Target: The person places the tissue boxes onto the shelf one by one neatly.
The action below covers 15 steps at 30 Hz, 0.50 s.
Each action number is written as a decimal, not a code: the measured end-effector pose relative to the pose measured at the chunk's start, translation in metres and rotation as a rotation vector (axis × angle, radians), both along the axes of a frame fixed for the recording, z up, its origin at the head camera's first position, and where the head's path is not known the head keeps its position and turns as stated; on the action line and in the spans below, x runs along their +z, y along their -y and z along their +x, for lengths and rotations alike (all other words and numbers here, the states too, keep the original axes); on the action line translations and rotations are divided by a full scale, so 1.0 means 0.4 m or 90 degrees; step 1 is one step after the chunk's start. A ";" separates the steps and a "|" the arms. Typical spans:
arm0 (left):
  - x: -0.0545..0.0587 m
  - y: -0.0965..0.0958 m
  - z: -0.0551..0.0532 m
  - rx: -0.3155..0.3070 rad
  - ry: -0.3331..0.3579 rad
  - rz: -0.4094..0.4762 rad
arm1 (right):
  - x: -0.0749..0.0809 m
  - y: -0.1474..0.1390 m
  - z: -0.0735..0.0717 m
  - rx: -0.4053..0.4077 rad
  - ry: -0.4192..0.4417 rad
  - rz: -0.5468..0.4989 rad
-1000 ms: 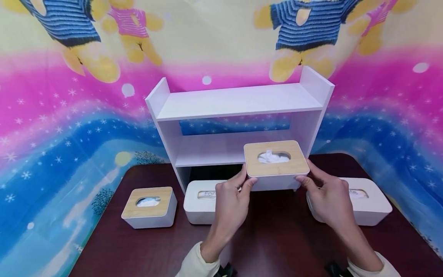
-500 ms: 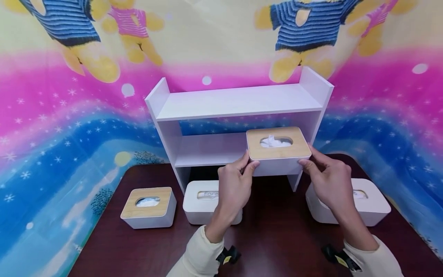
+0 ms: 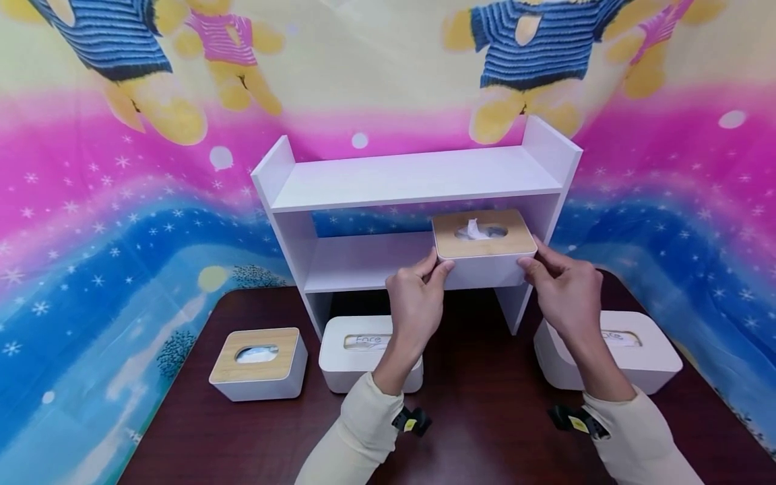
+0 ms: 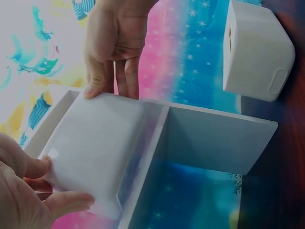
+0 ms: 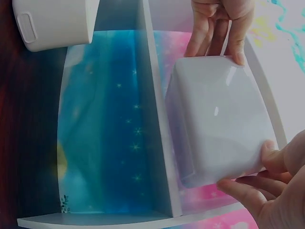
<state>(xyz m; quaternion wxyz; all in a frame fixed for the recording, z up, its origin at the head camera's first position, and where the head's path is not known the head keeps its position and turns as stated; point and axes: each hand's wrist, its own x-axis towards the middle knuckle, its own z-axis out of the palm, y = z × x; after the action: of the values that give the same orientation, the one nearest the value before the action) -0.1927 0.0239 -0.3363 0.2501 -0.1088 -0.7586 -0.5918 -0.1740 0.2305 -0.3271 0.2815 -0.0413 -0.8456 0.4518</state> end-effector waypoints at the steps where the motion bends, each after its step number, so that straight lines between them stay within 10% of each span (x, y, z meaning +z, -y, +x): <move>1: -0.001 -0.003 -0.003 0.001 0.005 0.008 | -0.001 0.000 -0.006 -0.004 0.000 -0.009; 15: -0.012 -0.034 -0.047 0.021 0.010 0.042 | -0.023 0.007 -0.051 -0.044 -0.059 -0.022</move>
<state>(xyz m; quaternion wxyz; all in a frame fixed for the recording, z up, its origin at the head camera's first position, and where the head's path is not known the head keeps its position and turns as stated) -0.2114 0.0376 -0.3411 0.2577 -0.0832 -0.7420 -0.6132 -0.1942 0.2278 -0.3363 0.3349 -0.0546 -0.8219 0.4575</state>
